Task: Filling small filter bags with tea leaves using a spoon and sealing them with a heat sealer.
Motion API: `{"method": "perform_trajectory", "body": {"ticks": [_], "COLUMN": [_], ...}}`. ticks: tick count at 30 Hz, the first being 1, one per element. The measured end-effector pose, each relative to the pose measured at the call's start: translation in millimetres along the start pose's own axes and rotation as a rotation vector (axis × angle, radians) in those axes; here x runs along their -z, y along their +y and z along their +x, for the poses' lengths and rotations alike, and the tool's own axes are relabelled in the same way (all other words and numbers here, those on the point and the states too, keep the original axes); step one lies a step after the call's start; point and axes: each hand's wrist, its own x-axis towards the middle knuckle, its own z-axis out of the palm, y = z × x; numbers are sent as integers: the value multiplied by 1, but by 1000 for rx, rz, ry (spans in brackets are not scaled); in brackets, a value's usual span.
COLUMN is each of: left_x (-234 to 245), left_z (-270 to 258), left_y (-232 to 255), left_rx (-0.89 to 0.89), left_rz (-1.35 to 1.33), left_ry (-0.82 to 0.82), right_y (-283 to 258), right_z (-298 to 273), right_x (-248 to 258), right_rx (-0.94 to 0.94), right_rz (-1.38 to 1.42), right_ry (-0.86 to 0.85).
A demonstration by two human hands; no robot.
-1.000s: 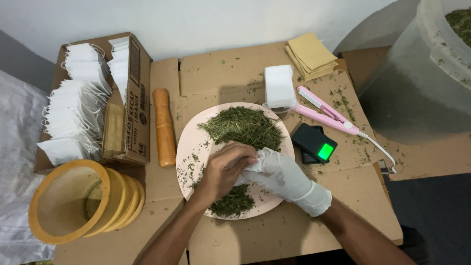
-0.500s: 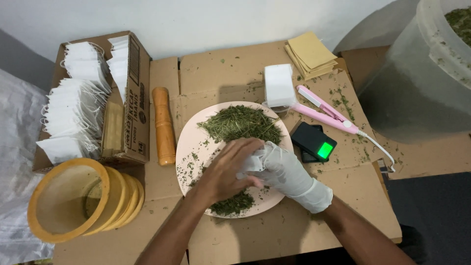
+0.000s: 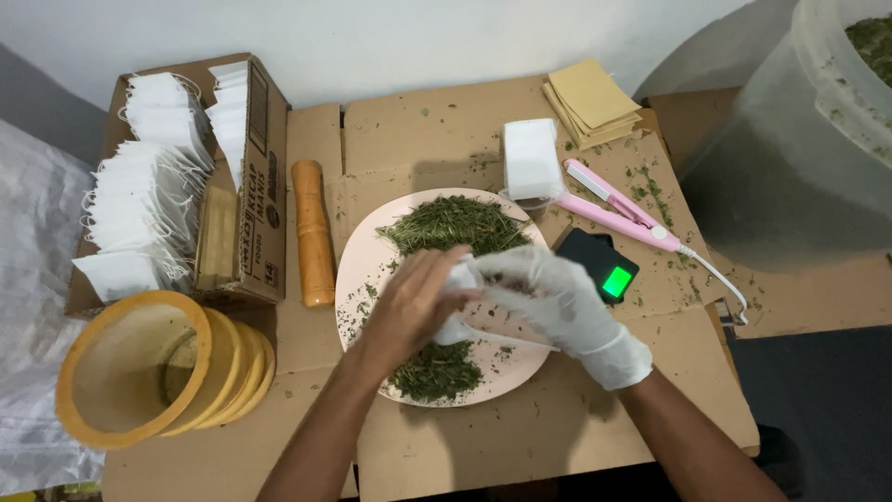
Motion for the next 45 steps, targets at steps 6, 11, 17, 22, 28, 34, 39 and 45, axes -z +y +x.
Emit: {"method": "perform_trajectory", "body": {"ticks": [6,11,17,22,28,34,39,45], "left_x": [57,70,51,54,44,48,45,42], "left_z": [7,1,-27,-48,-58,-57,-58,-60], "left_y": [14,26,5,-6,-25,-27,-28,-29], "left_rx": [81,55,-4,-4,30,95,95,105], "left_rz": [-146,-179,-38,39,43,-107,-159,-196], "left_ry": [199,301,285,285,304,312,321,300], "right_y": [60,25,35,32,18,42,38,40], "right_z": [-7,-16,-17,-20,-16,-4,-3,-5], "right_x": [-14,-7,-4,-7,-8,-13,-5,-5], "right_rx": [69,108,262,146,-61,-87,64,253], "right_rz": [-233,-299,-258,-203,-56,43,339,163], "right_ry": [-68,-246,-78,-25,-1,-14,-201,-103]}}
